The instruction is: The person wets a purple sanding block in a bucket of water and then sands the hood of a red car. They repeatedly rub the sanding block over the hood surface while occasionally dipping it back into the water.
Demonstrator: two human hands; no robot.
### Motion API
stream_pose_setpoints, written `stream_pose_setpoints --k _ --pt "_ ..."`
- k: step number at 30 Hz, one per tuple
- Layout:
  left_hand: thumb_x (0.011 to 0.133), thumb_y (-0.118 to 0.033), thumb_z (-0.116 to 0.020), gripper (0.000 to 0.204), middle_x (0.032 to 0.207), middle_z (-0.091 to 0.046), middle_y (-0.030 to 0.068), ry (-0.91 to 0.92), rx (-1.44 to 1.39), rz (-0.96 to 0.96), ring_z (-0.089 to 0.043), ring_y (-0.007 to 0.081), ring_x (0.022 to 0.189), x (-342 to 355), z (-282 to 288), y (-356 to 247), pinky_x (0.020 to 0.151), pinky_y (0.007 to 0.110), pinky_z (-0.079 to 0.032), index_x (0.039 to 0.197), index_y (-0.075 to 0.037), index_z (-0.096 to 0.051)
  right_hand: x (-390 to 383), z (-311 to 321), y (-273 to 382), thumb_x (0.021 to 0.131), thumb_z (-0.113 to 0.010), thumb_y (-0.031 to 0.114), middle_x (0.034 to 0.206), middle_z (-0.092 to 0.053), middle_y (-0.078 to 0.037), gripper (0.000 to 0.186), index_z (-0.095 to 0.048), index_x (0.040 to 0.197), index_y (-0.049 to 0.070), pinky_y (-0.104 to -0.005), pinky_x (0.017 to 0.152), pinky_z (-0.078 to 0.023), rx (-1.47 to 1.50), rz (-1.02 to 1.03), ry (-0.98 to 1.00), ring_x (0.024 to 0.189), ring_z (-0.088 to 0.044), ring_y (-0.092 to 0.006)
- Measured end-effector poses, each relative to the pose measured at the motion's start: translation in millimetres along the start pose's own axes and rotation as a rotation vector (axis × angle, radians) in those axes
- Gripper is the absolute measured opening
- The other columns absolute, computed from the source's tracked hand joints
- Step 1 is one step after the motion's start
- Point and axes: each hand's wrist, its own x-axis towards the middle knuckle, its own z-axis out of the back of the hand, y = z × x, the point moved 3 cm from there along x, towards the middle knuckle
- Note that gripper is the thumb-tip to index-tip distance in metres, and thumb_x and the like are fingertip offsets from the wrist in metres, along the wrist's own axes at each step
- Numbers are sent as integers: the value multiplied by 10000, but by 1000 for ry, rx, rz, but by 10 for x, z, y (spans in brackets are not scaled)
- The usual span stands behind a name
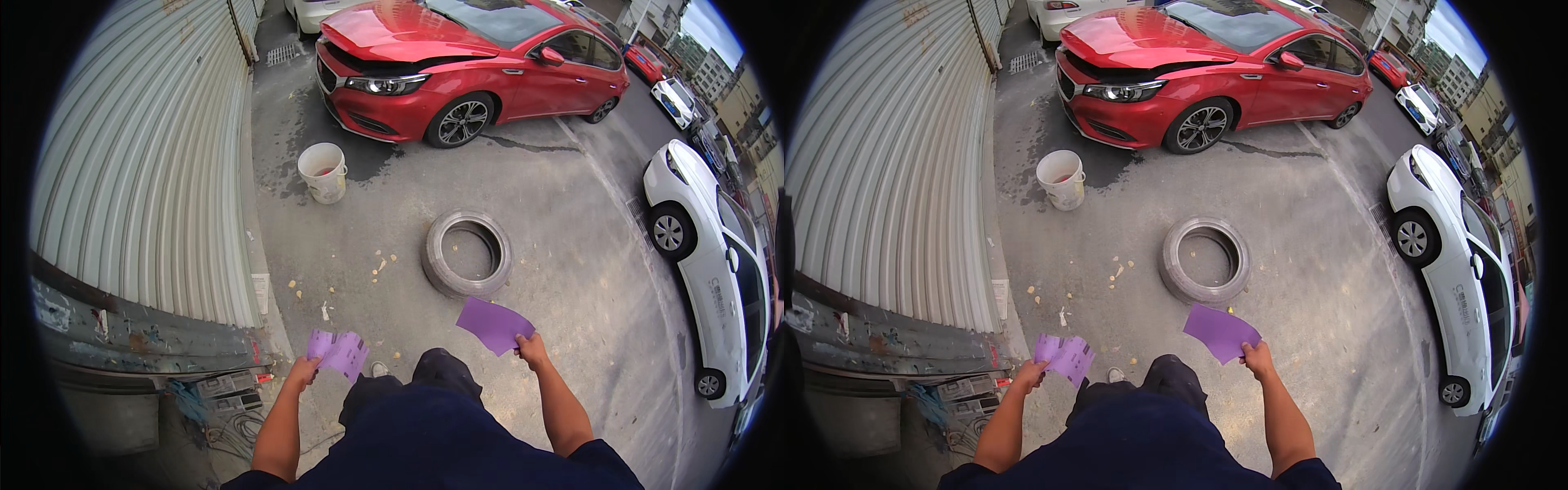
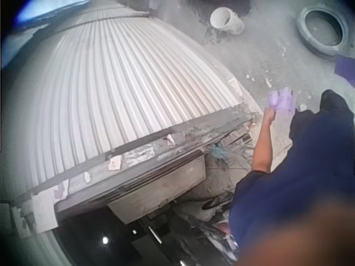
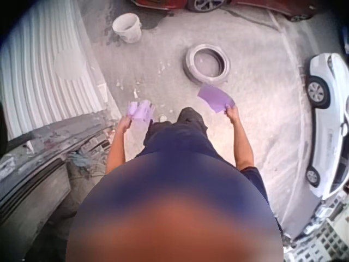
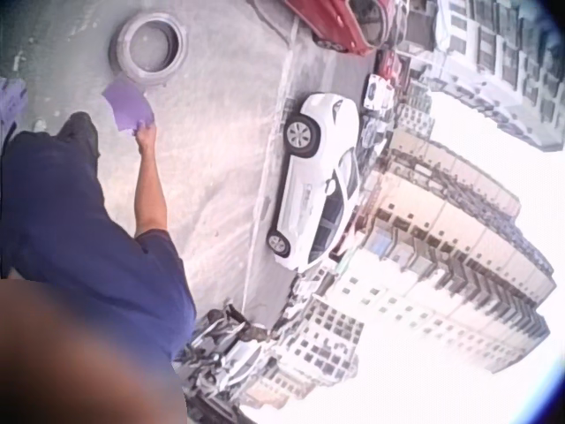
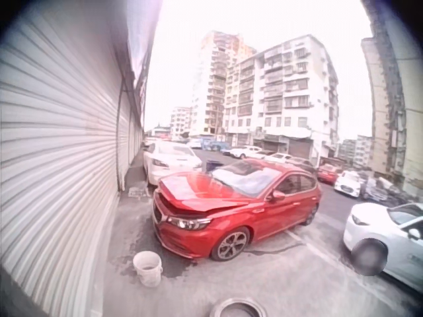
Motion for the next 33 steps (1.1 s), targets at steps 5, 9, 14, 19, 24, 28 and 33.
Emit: stream_pose_setpoints --k 5,9,14,19,24,28,33 --pt "1035 -439 -716 380 658 -514 -10 42 250 -159 -473 126 537 903 -77 -2721 492 338 -355 975 -67 -664 1191 -92 333 1071 -619 174 754 -655 -51 191 -672 1007 3 -323 490 -449 170 -107 -112 568 -611 -150" --pt "1051 -457 -700 367 656 -510 -23 183 196 -210 -438 121 530 1458 -243 -4240 501 340 -333 971 -100 -667 2667 -324 1285 1059 -605 163 806 -691 -71 198 -673 1076 -23 -315 490 -481 221 -105 -133 578 -643 -157" --pt "1066 -444 -693 304 651 -452 -63 294 -10 -139 -367 95 509 2256 -195 -5636 496 294 -266 972 -161 -632 4531 -784 3095 1026 -604 146 891 -741 -99 214 -679 1115 -34 -323 538 -570 240 -149 -10 663 -740 -188" --pt "1069 -412 -695 265 668 -435 -79 304 -175 -170 -352 75 515 3160 -108 -7127 494 266 -245 998 -169 -617 6223 -973 5217 1031 -596 146 942 -766 -114 231 -704 1100 -47 -318 596 -580 172 131 58 713 -751 -191" --pt "1082 -380 -677 239 661 -409 -84 414 -148 -291 -335 63 519 4156 -227 -9048 491 267 -241 1029 -159 -604 7712 -955 6736 1063 -604 179 927 -757 -80 220 -702 1129 -7 -333 642 -586 356 201 -141 747 -743 -178" --pt "1084 -362 -673 225 665 -421 -84 544 -112 -193 -330 61 511 4970 -292 -10513 490 264 -234 1009 -158 -615 8829 -803 7517 1080 -611 208 889 -713 -30 159 -654 1157 76 -320 647 -567 519 171 -203 746 -694 -147" --pt "1060 -365 -698 246 718 -563 -53 284 -38 -114 -382 70 508 5580 -360 -11498 483 270 -253 1108 -124 -686 10547 -281 8589 1086 -598 207 848 -678 -21 114 -618 1104 96 -303 610 -532 584 145 -288 682 -636 -130"
